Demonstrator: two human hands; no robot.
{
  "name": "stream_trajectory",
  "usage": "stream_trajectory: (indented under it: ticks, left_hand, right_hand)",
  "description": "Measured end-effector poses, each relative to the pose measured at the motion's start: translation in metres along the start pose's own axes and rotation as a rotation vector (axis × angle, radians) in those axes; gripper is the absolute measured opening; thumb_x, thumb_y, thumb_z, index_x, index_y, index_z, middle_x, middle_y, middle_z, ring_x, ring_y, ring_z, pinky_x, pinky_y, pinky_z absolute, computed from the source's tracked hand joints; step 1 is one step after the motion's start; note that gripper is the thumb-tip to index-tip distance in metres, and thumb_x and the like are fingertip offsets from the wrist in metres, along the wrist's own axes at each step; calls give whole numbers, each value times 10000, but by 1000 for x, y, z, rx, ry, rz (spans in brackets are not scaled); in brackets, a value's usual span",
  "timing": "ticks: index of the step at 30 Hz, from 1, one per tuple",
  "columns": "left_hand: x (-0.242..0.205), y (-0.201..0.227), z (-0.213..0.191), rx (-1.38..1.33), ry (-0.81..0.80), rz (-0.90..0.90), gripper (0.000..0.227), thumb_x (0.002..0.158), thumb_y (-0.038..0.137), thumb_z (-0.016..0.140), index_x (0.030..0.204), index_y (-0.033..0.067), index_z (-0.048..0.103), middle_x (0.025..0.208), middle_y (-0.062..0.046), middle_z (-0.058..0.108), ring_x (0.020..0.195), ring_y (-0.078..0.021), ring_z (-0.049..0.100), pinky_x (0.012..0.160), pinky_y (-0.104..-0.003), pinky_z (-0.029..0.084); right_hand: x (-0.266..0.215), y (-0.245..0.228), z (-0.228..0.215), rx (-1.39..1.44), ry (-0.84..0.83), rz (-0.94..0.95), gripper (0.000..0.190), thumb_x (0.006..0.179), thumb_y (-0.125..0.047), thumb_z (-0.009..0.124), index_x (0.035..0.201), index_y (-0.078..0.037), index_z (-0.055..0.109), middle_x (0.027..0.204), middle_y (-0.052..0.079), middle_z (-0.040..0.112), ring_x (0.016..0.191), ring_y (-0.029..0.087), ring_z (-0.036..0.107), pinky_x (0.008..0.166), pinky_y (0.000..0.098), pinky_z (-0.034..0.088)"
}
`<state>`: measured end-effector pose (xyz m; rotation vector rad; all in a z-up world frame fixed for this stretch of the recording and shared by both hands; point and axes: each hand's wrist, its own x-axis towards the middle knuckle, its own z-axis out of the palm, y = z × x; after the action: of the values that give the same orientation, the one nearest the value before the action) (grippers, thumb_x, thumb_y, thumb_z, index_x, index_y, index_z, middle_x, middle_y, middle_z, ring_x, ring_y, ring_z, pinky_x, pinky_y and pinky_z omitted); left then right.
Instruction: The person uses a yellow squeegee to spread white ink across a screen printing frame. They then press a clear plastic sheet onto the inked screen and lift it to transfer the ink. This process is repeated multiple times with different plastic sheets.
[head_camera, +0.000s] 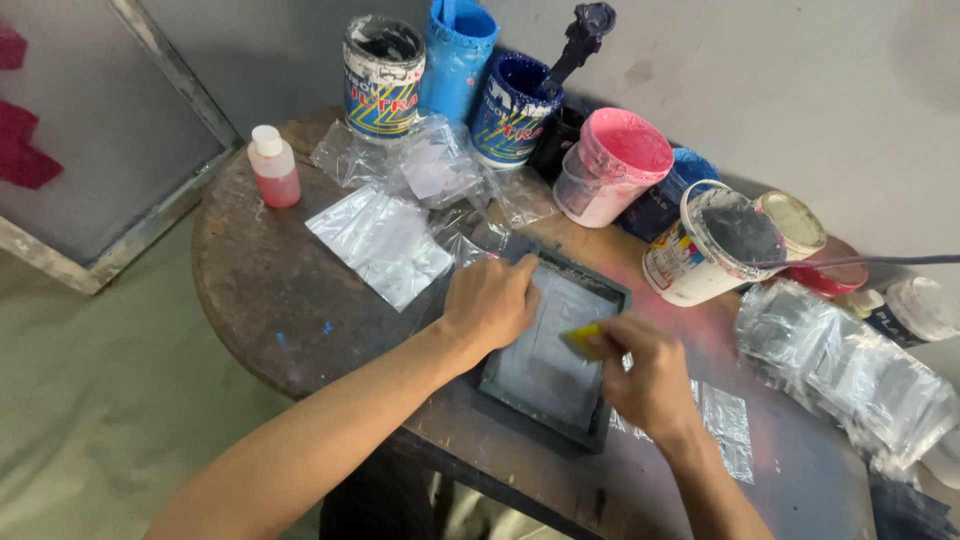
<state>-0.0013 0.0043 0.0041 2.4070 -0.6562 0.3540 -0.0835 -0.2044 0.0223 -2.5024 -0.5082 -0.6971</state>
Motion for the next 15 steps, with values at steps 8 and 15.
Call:
stream_trajectory:
  ticks: [8, 15]
  left_hand:
    - [2, 1, -3, 19, 1, -2, 231, 888, 123, 612, 1081, 73, 729, 645, -156, 675, 639, -305, 727, 528, -394, 601]
    - [2, 1, -4, 16, -11, -11, 243, 902, 134, 605, 1101, 66, 727, 653, -157, 678, 657, -306, 734, 538, -399, 607]
  right_hand:
    - [50, 54, 40, -176, -5, -116, 61, 810, -101, 799, 840, -91, 748, 662, 78, 618, 634, 325, 648, 595, 390, 541]
    - [50, 46, 59, -251, -61, -119, 41, 860, -72, 759, 820, -69, 760, 652, 69, 657, 609, 282, 656, 646, 346, 541]
